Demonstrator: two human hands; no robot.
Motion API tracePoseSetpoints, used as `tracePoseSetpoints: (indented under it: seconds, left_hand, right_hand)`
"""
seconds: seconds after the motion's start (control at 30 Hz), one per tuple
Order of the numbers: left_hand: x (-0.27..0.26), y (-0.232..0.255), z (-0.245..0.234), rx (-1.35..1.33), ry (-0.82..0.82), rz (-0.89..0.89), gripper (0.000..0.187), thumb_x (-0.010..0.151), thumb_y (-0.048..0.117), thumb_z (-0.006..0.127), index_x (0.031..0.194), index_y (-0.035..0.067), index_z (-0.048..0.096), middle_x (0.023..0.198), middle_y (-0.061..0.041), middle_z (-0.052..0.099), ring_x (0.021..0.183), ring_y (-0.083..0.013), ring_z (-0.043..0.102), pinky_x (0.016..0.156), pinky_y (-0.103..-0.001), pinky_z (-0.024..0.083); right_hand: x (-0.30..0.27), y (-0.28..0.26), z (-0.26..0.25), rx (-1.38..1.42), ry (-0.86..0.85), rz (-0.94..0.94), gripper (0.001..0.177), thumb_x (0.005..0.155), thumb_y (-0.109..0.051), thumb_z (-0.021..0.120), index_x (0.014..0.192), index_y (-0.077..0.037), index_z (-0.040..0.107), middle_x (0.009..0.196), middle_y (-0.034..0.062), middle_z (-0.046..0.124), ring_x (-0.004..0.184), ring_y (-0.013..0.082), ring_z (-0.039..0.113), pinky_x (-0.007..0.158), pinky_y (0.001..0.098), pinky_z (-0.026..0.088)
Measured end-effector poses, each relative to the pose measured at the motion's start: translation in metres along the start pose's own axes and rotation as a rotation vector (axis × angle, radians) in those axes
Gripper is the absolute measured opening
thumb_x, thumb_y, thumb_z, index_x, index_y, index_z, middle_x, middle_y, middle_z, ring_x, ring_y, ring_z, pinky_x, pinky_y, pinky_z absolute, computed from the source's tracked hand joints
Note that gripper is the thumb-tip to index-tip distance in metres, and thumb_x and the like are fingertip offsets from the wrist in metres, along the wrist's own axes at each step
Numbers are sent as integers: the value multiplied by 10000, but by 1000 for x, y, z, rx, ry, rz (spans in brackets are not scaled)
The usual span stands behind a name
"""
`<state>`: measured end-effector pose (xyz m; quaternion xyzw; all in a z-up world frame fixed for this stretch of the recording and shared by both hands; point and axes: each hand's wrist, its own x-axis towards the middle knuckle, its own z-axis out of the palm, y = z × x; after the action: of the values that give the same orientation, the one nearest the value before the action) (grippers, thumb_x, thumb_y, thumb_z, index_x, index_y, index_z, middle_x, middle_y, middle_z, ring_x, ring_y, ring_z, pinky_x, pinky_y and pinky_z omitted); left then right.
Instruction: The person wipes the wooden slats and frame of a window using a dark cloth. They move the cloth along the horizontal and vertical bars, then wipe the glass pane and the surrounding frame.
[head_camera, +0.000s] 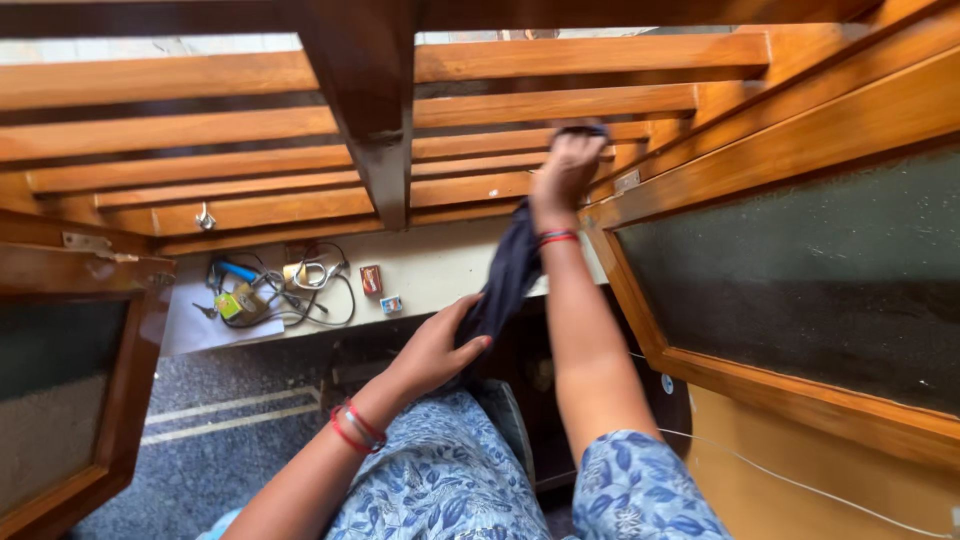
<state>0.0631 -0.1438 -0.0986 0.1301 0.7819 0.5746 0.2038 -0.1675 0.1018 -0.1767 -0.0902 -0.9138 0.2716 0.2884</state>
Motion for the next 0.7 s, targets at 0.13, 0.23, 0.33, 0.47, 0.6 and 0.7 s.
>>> tracePoseSetpoints:
  seconds: [0.13, 0.23, 0.33, 0.47, 0.6, 0.7]
  left_hand:
    - [-33, -25, -4, 51, 43, -107, 674, 862, 259, 745, 1433, 11, 488, 1378, -226, 599, 1307, -351, 569, 1089, -401, 445]
    - [-45, -34, -8, 69, 87, -143, 669, 863, 265, 747, 1425, 9, 490, 1383, -224, 593, 1307, -350, 564, 1080, -406, 444]
    - [-53, -40, -8, 75, 134, -134, 653, 863, 258, 737, 1413, -1, 500, 1374, -230, 599, 1297, -351, 574, 1076, -407, 455]
    - [-55, -40, 0, 88, 160, -88, 604, 877, 248, 740, 1378, -18, 536, 1352, -244, 622, 1286, -364, 587, 1062, -411, 466]
    - [-60, -32, 1, 29, 107, -130, 590, 862, 245, 735, 1363, -7, 551, 1286, -224, 662, 1229, -338, 641, 1029, -396, 496]
    - [-65, -27, 0, 23, 66, -206, 568, 860, 248, 730, 1350, 9, 568, 1268, -207, 681, 1213, -325, 659, 1019, -390, 507]
  right_hand:
    - [-75, -73, 43, 150, -203, -177, 259, 797, 30, 560, 1026, -23, 668, 1121, 168, 663, 1224, 391, 510, 1018, 511, 416]
    - [-101, -115, 64, -28, -379, -345, 318, 720, 67, 577, 1007, -36, 668, 1097, 162, 673, 1240, 400, 505, 1059, 503, 376]
    - [-101, -115, 69, -65, -438, -397, 333, 727, 97, 593, 1017, -52, 661, 1090, 149, 678, 1275, 406, 496, 1085, 484, 351]
    - [-119, -82, 61, 90, -419, -434, 367, 702, 131, 580, 1011, -47, 666, 1074, 147, 693, 1294, 407, 517, 1131, 500, 358]
    - [-166, -66, 45, 439, -567, -79, 404, 818, 105, 510, 1173, -5, 668, 1203, 152, 704, 1306, 335, 618, 1148, 426, 461]
    - [-162, -66, 41, 843, -442, 132, 539, 841, 115, 422, 1347, 43, 593, 1305, 190, 694, 1316, 302, 641, 1196, 378, 463]
